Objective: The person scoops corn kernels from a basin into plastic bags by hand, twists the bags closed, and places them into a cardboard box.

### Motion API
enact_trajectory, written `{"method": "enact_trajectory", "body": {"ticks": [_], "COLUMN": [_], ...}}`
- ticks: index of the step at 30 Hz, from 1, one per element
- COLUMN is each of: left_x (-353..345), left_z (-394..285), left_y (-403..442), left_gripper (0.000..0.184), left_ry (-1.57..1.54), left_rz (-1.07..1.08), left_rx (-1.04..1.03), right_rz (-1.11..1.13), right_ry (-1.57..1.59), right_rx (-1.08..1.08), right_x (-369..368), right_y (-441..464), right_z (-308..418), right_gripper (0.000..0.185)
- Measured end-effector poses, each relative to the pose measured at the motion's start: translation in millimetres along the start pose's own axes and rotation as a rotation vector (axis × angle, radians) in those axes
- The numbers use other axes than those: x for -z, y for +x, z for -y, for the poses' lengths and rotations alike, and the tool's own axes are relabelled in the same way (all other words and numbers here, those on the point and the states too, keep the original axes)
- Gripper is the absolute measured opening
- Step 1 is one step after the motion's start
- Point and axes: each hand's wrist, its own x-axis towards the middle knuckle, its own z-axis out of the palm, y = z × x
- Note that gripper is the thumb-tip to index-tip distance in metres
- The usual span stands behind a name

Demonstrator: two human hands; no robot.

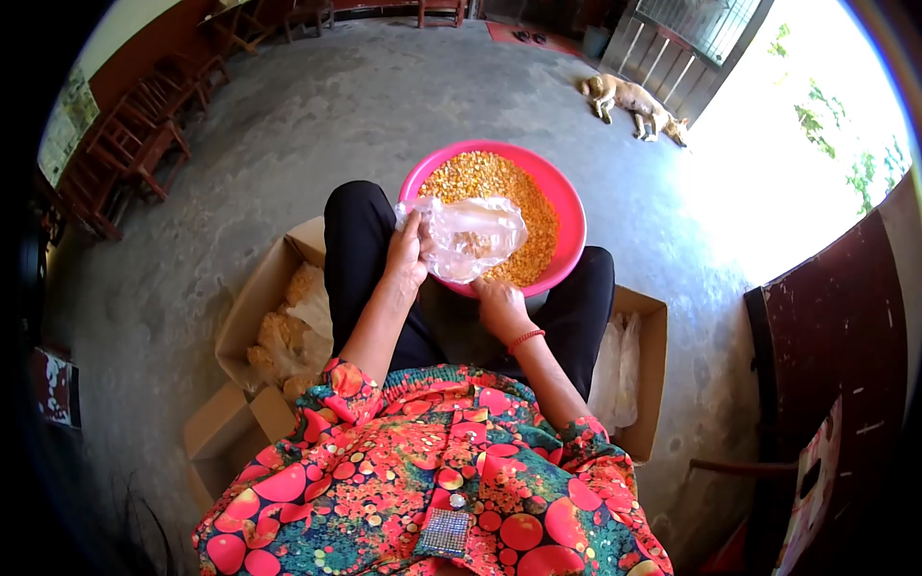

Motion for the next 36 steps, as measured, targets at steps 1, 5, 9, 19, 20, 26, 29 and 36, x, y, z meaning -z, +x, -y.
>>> {"method": "enact_trajectory", "body": {"ticks": [1, 5, 9, 19, 20, 26, 29, 36], "left_x": [0.4, -7.0, -19.9, -26.1, -22.1, -13.2, -15.2, -25.9], "left_z": [3.3, 10.0, -7.8, 13.6, 20.4, 34.8, 31.9, 20.8], "left_y": [-1.5, -3.7, 2.5, 23.8, 22.7, 14.1, 6.9, -1.1], "left_gripper": [0.019, 0.027, 0.034, 0.044, 0.048, 0.046, 0.034, 0.026], "left_ry": [-0.002, 0.05, -0.134, 0.053, 0.12, 0.344, 0.36, 0.383], "left_rz": [-0.002, -0.033, -0.051, 0.114, 0.106, 0.13, 0.115, 0.161], "left_rx": [0.01, -0.02, 0.0, -0.073, -0.065, 0.007, -0.047, -0.161], "right_rz": [-0.09, -0.176, -0.122, 0.113, 0.114, 0.344, 0.337, 0.138], "right_ry": [0.055, 0.252, 0.767, 0.274, 0.272, 0.132, 0.128, 1.318], "right_rx": [0.077, 0.129, -0.082, 0.007, 0.004, 0.132, 0.185, -0.759], "right_x": [4.6, 19.4, -2.5, -47.1, -45.8, -28.3, -31.7, -21.5], "right_y": [-2.8, -5.2, 18.9, 86.8, 84.8, 71.3, 71.9, 67.1], "right_z": [1.9, 6.1, -27.9, -65.7, -60.9, -54.4, -60.2, -78.4], "right_gripper": [0.01, 0.013, 0.016, 0.047, 0.047, 0.046, 0.046, 0.016]}}
